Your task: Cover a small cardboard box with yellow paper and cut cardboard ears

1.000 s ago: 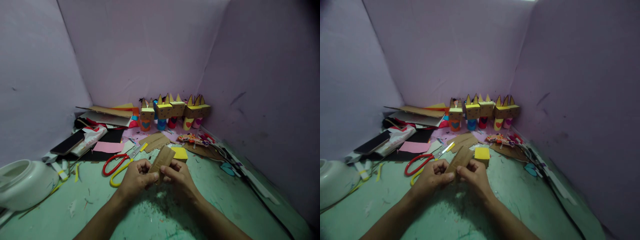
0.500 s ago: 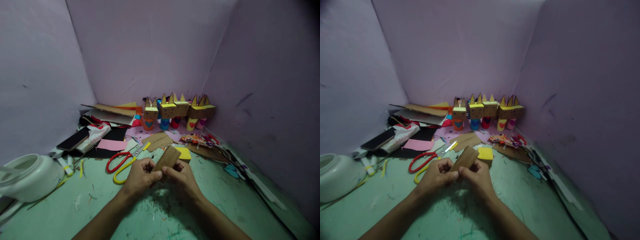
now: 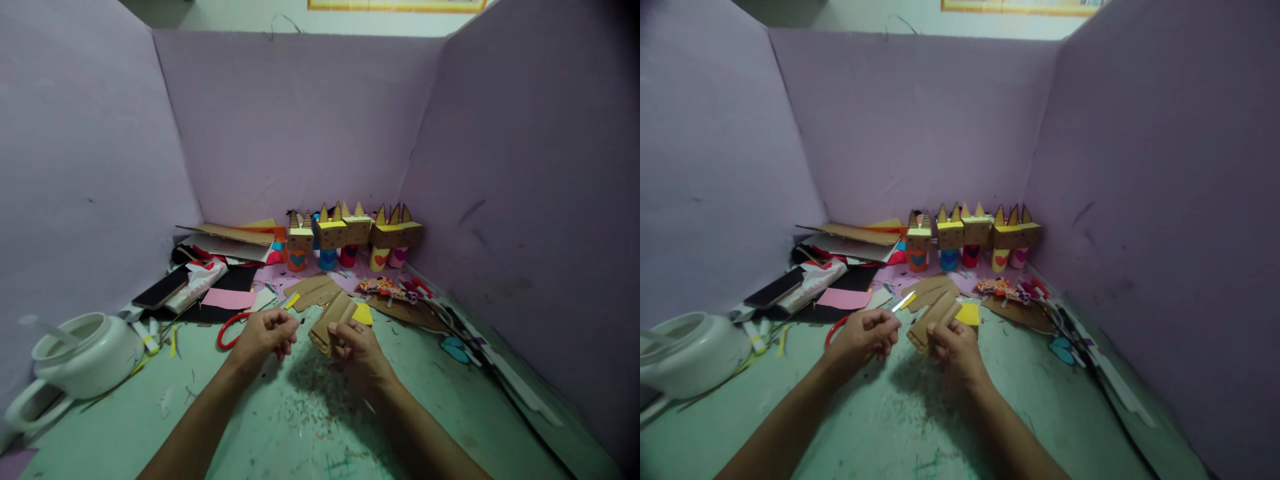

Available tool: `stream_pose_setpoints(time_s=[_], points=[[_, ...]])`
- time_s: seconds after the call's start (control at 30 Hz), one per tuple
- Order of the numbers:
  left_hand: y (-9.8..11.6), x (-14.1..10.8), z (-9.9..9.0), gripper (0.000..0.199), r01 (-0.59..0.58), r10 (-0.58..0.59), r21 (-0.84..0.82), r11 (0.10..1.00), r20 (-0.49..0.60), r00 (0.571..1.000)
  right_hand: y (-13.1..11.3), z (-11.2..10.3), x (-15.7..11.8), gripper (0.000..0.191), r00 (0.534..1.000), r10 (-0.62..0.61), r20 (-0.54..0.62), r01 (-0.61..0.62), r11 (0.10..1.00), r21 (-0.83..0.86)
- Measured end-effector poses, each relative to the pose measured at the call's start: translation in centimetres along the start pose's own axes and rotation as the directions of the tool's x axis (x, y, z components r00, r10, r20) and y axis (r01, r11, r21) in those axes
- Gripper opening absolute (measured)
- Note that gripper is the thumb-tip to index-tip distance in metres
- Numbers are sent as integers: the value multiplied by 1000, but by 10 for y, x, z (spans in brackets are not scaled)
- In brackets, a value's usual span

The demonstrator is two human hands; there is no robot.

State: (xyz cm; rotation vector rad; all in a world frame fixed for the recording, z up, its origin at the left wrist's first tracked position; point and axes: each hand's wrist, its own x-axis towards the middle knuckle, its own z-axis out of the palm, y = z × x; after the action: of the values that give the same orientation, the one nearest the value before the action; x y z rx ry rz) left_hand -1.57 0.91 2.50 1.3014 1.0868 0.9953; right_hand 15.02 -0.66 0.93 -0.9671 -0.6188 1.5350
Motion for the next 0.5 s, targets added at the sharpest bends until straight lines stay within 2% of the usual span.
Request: stream_pose_setpoints(time_s=[0.1,0.27,0.37,0.5], points=[[-6,-4,15,34,-12,7,58,998,92,996,3,-3,2,24,998,-48,36,50,998,-40],[-10,-6,28,27,-48,50,77,996,-14,999,13,-3,3,24,997,-53,57,59,992,-113],[-7,-7,28,20,-36,39,57,998,-50,998,16,-3,2,23,993,-65,96,75,991,-115],[-2,-7,19,16,-45,45,45,998,16,999,5,-5,-1,26,971,-16,238,39,995,-94]])
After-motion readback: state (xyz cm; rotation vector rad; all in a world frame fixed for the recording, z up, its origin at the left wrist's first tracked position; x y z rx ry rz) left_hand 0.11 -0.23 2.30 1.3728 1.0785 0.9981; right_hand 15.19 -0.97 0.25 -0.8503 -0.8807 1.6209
